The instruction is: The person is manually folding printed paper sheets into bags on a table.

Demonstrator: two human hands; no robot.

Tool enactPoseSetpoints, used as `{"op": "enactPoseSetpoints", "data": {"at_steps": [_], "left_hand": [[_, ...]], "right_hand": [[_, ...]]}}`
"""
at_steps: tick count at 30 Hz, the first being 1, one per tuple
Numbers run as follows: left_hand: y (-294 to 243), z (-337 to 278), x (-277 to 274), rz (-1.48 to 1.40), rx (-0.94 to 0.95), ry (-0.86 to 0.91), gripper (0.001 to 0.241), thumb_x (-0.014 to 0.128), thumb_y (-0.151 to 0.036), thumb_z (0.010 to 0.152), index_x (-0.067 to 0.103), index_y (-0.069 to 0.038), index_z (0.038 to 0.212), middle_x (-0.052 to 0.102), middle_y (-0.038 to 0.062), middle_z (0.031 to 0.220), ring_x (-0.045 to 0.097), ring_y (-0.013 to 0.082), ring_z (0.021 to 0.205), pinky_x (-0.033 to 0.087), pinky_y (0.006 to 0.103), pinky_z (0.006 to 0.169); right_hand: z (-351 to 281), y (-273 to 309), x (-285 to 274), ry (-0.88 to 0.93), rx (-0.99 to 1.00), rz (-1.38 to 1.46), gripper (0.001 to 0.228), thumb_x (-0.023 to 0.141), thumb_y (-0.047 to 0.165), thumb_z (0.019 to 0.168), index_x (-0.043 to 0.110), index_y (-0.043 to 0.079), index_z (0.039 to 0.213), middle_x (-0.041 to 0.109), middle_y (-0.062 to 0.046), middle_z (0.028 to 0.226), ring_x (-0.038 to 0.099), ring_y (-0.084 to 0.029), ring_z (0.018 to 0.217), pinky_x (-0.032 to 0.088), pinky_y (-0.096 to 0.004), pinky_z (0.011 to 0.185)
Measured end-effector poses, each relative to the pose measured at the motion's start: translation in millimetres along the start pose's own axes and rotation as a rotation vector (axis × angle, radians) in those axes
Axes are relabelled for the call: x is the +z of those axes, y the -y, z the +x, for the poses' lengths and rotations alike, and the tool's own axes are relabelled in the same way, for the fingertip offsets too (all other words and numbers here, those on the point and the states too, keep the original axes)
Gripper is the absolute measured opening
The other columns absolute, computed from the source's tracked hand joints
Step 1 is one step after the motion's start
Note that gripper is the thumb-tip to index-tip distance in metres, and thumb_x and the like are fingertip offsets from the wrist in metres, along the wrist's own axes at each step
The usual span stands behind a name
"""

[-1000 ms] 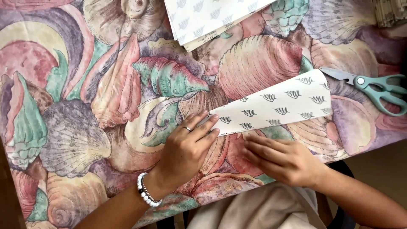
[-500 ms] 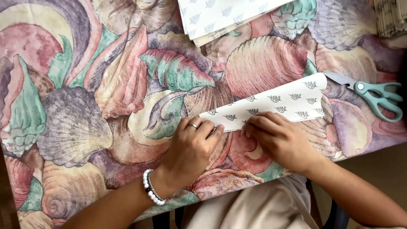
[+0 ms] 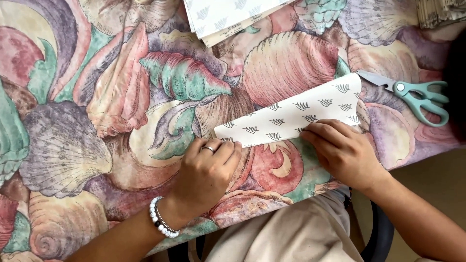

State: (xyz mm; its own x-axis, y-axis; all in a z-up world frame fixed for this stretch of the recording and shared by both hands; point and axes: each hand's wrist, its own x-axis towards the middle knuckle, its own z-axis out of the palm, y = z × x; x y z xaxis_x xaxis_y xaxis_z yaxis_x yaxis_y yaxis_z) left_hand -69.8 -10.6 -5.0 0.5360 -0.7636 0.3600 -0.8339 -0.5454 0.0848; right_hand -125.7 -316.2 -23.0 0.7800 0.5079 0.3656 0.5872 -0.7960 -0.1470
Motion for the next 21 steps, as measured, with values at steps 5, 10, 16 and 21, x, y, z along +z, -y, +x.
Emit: {"op": "enactPoseSetpoints", "data": {"at_steps": [5,10,16,21], "left_hand": [[1.8,1.0,-0.5,0.002,0.022,-0.01,0.025,0.056,0.003,0.096,0.077,-0.005,0.106,0.069,0.006,0.085,0.062,0.0215,0.075,0.052,0.0403,0.074],[-1.1,1.9,-0.2,0.035,0.044,-0.004,0.016,0.064,0.0,0.097,0.077,-0.005,0.105,0.067,0.003,0.079,0.06,0.0188,0.07,0.055,0.0402,0.078],[9.1,0.4,6.8,-0.128,0.042,0.043,0.014,0.067,0.001,0.096,0.076,-0.002,0.107,0.074,0.01,0.089,0.066,0.0229,0.077,0.06,0.0379,0.075],[13.0,2.1,2.1,-0.166,0.048,0.009,0.017,0.06,0.002,0.096,0.074,0.001,0.106,0.064,0.009,0.087,0.057,0.0273,0.079,0.051,0.0427,0.077]], "right_hand": [[-7.6,-8.7,-2.4,0.002,-0.005,0.022,0.02,0.061,-0.005,0.098,0.07,-0.002,0.116,0.065,-0.014,0.117,0.067,-0.032,0.099,0.059,-0.041,0.088],[-22.6,-17.8,-5.7,-0.002,0.03,0.009,0.02,0.065,0.0,0.099,0.071,0.0,0.118,0.067,-0.014,0.123,0.068,-0.032,0.106,0.058,-0.044,0.095],[-26.3,-20.9,-1.2,-0.026,0.029,-0.012,0.016,0.063,-0.004,0.099,0.071,-0.004,0.113,0.066,-0.015,0.115,0.066,-0.033,0.098,0.059,-0.043,0.092],[-23.6,-20.4,-0.1,-0.063,0.019,0.01,0.013,0.064,-0.009,0.098,0.07,-0.007,0.108,0.067,-0.018,0.111,0.065,-0.034,0.091,0.059,-0.043,0.082]]}}
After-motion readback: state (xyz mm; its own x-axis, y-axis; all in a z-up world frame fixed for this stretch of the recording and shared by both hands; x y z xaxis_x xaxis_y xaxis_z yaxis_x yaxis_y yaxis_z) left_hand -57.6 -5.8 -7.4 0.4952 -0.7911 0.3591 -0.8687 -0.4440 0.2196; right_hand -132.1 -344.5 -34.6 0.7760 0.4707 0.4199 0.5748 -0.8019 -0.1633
